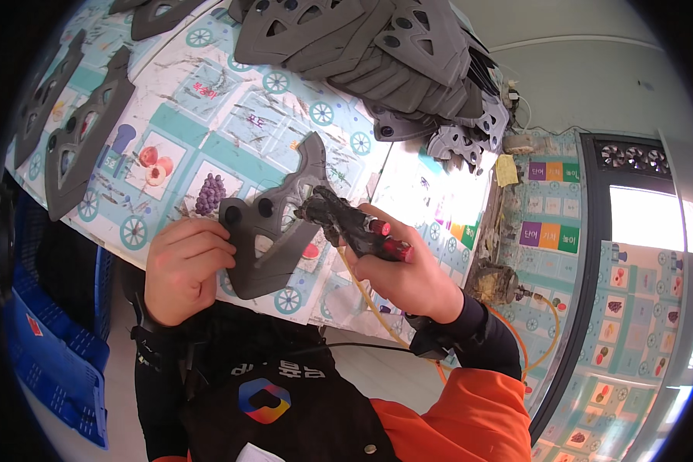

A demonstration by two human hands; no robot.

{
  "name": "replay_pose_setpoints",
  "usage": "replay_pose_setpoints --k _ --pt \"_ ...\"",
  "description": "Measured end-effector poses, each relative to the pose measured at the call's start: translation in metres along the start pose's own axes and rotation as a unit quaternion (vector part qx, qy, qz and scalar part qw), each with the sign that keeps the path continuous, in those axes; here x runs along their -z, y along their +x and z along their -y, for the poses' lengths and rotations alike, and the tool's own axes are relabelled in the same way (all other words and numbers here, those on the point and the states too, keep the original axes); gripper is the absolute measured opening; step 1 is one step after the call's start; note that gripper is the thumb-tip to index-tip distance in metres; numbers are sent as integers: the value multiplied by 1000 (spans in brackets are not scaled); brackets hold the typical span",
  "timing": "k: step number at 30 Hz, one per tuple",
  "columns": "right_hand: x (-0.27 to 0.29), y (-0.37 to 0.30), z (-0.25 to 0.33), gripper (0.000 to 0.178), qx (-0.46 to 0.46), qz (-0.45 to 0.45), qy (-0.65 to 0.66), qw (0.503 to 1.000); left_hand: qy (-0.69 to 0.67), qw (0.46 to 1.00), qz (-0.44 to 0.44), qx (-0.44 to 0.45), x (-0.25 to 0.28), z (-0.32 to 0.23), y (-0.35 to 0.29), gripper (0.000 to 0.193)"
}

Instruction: Apply adhesive to shoe components using a hand-held glue gun.

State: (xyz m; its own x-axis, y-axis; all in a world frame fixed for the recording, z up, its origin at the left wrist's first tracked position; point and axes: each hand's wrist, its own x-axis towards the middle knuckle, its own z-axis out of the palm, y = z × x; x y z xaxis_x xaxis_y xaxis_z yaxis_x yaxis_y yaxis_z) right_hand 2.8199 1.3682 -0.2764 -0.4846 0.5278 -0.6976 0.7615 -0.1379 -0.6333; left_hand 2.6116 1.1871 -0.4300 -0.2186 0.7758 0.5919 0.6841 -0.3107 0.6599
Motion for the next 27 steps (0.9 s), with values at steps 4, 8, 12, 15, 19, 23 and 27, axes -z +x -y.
replay_pose_setpoints --k 4,8,12,15,19,23,27 --pt "-4 0 3 55 16 15 16 1000 -2 1000 2 1 0 0 1 17" --pt "-3 0 3 42 27 41 -32 998 -1 1000 5 2 1 1 0 17" --pt "-7 -6 1 35 29 28 -24 999 -4 1000 5 0 0 2 0 18" --pt "-8 -9 1 33 4 46 -48 998 -5 1000 5 -2 -1 2 0 18" --pt "-9 -14 -1 33 13 61 -37 997 1 1000 5 -4 1 1 -1 18" --pt "-10 -18 -3 33 12 82 -51 995 2 1000 -1 -4 1 1 -1 17" --pt "-8 -18 -13 38 28 69 -52 996 -4 1000 -5 8 0 0 0 18"
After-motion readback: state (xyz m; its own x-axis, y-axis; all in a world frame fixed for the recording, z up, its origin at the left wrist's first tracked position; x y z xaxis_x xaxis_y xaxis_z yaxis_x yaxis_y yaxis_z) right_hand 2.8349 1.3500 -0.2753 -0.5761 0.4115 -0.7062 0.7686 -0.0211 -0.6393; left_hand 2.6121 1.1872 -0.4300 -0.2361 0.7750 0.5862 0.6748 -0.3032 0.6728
